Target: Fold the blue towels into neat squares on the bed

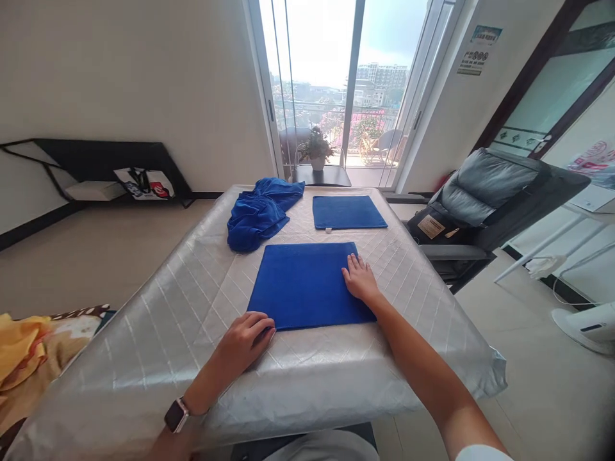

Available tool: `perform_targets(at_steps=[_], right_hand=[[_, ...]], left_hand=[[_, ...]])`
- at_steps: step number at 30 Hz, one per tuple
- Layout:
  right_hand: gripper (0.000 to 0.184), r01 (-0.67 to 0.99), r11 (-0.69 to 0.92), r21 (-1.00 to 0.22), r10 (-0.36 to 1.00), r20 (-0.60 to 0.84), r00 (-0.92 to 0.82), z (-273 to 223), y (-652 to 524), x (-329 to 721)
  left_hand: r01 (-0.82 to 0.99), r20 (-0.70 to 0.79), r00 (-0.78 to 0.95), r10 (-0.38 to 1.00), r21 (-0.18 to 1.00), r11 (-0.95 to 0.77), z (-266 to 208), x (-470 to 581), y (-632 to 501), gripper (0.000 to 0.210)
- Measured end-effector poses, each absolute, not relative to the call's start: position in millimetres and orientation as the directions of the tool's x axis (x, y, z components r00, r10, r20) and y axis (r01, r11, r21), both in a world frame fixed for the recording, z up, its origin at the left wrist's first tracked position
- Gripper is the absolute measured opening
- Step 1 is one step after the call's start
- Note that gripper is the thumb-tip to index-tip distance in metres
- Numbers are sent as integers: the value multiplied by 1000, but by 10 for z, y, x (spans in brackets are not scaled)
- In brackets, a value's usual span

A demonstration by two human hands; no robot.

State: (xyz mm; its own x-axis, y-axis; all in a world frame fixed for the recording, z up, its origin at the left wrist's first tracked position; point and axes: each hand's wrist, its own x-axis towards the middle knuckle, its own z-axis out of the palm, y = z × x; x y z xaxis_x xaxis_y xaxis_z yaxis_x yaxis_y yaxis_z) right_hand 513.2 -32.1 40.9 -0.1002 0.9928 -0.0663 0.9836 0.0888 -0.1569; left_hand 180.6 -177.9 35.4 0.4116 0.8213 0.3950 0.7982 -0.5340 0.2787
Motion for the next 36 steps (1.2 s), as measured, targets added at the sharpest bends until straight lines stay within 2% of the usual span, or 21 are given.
perform_targets(at_steps=[5, 9, 11, 14, 17, 21, 25, 30, 33, 36], right_hand=[[67, 980, 76, -183, 992, -90, -93, 420, -308, 5178], [67, 979, 74, -188, 991, -92, -92, 431, -293, 5185], [67, 981, 75, -180, 993, -77, -90, 419, -299, 5192], [65, 984, 100, -148, 993, -48, -108, 398, -317, 5213], [64, 985, 121, -119, 990, -51, -128, 382, -321, 5230], [66, 987, 89, -137, 994, -49, -96, 370, -301, 5217], [68, 983, 69, -168, 996, -50, -78, 378, -291, 5192], [67, 984, 62, -170, 995, -69, -74, 390, -290, 5189], [67, 986, 53, -159, 996, -67, -64, 396, -287, 5185], [67, 987, 42, -155, 996, -70, -54, 399, -291, 5180]], left_hand=[[785, 289, 500, 816, 247, -568, 653, 1954, -1710, 33], [679, 284, 636, 718, 237, -695, 903, 2460, -1397, 33], [608, 281, 701, 655, 246, -755, 920, 2840, -1124, 36], [595, 282, 714, 641, 239, -767, 774, 3402, -665, 46], [676, 264, 659, 704, 202, -709, 523, 3751, -324, 62], [760, 183, 588, 788, 210, -616, 284, 3713, -190, 73], [840, 108, 493, 863, 200, -504, 264, 3253, -217, 79], [965, 33, 206, 978, 162, -208, 273, 2511, -209, 86], [987, 37, 94, 995, 126, -98, 212, 2187, -207, 89], [989, 63, 53, 997, 133, -61, 145, 2038, -211, 89]])
